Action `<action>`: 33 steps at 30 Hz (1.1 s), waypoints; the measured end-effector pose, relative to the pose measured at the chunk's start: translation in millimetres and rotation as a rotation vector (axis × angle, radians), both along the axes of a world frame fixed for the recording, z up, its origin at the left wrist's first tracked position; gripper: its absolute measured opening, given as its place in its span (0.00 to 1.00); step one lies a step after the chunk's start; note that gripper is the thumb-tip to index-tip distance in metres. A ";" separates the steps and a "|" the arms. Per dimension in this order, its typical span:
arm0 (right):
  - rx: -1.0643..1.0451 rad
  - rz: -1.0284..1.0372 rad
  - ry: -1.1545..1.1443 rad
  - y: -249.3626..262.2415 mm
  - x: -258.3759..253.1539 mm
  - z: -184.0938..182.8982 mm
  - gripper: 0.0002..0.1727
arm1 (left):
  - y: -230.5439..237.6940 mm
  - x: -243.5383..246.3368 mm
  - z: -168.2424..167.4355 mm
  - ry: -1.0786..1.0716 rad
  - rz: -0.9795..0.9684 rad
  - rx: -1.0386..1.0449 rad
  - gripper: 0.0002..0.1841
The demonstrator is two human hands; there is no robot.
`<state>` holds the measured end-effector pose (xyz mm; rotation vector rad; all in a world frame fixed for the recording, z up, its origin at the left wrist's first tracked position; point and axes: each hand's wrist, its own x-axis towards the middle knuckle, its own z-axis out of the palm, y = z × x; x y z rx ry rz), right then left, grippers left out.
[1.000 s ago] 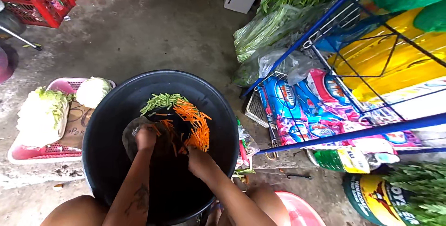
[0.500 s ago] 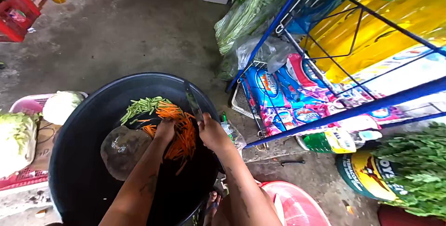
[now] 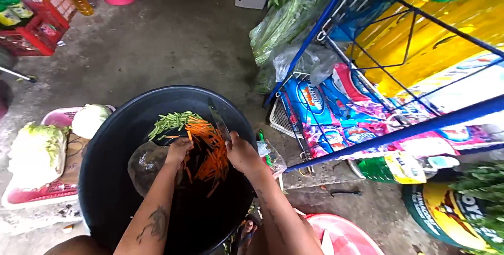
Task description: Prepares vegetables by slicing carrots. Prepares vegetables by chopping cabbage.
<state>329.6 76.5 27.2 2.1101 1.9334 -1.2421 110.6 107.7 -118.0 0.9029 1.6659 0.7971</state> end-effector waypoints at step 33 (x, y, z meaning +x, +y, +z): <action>-0.064 0.344 -0.139 -51.6 -137.2 -111.7 0.25 | -37.8 -73.2 -26.3 0.291 0.166 -0.095 0.14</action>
